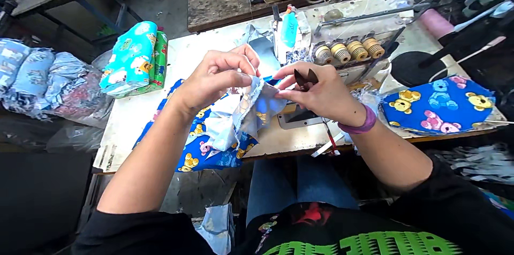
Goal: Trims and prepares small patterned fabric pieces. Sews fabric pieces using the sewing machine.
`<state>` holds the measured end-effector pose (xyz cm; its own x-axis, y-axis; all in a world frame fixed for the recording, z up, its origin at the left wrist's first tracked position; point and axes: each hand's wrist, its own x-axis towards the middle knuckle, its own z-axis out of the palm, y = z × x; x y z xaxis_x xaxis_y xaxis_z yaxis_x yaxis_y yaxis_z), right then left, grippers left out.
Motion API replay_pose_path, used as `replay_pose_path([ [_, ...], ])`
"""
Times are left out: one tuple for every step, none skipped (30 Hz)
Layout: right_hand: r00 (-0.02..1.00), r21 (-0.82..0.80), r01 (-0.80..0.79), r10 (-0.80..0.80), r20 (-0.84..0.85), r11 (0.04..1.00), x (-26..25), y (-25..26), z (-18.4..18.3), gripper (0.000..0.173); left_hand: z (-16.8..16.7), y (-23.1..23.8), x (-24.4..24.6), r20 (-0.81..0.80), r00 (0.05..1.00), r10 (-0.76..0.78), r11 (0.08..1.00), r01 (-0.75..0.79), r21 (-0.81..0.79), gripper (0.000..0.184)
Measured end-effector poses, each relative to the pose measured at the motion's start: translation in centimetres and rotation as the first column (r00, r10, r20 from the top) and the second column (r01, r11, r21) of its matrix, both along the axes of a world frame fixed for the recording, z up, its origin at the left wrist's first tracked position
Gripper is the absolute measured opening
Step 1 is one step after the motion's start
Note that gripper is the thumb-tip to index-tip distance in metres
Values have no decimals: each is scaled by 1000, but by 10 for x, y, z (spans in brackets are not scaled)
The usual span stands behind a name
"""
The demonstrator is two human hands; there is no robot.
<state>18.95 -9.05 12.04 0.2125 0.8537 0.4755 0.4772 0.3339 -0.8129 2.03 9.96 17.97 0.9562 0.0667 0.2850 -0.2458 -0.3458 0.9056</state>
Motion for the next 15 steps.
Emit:
replay_pose_path([
  [1000, 4, -4, 4, 17, 1000, 1, -3, 1, 32, -1, -1, 0, 11, 1000, -26, 999, 27, -43, 23],
  [999, 15, -8, 7, 51, 1000, 2, -7, 2, 31, -3, -3, -1, 24, 998, -62, 994, 64, -88, 22],
  [994, 26, -22, 19, 109, 999, 3, -12, 1, 26, -5, -6, -2, 31, 995, -90, 990, 93, -102, 22],
  [982, 30, -44, 38, 184, 999, 5, -20, -2, 20, -8, -12, -4, 24, 996, -89, 994, 91, -68, 22],
  [962, 13, -54, 49, 270, 998, 6, -30, -8, 14, -12, -19, -8, 2, 998, -67, 998, 67, 17, 23],
  [944, -40, -44, 55, 325, 998, 6, -40, -18, 13, -20, -27, -12, -21, 999, -25, 987, 28, 158, 22],
  [938, -107, -4, 41, 345, 994, 5, -50, -34, 15, -32, -35, -14, -23, 998, 55, 942, -44, 333, 20],
  [944, -161, 54, 2, 329, 986, 2, -56, -53, 16, -48, -43, -14, 5, 988, 153, 846, -134, 517, 17],
  [955, -188, 112, -53, 292, 976, -2, -60, -72, 17, -67, -49, -12, 67, 973, 220, 740, -211, 639, 15],
  [962, -195, 161, -110, 250, 967, -6, -63, -86, 18, -85, -55, -8, 132, 963, 234, 669, -258, 697, 15],
  [967, -186, 192, -153, 206, 963, -10, -67, -92, 18, -100, -61, -4, 183, 962, 205, 644, -273, 714, 16],
  [972, -165, 202, -177, 153, 965, -15, -71, -91, 18, -109, -66, 0, 207, 965, 158, 635, -260, 728, 17],
  [977, -144, 201, -189, 95, 969, -19, -74, -89, 17, -113, -67, 3, 218, 969, 118, 632, -242, 736, 19],
  [979, -137, 202, -197, 45, 970, -24, -77, -87, 16, -116, -67, 3, 221, 970, 105, 632, -237, 738, 20],
  [977, -142, 212, -212, 13, 967, -27, -79, -90, 16, -117, -66, 1, 213, 971, 113, 637, -235, 734, 21],
])
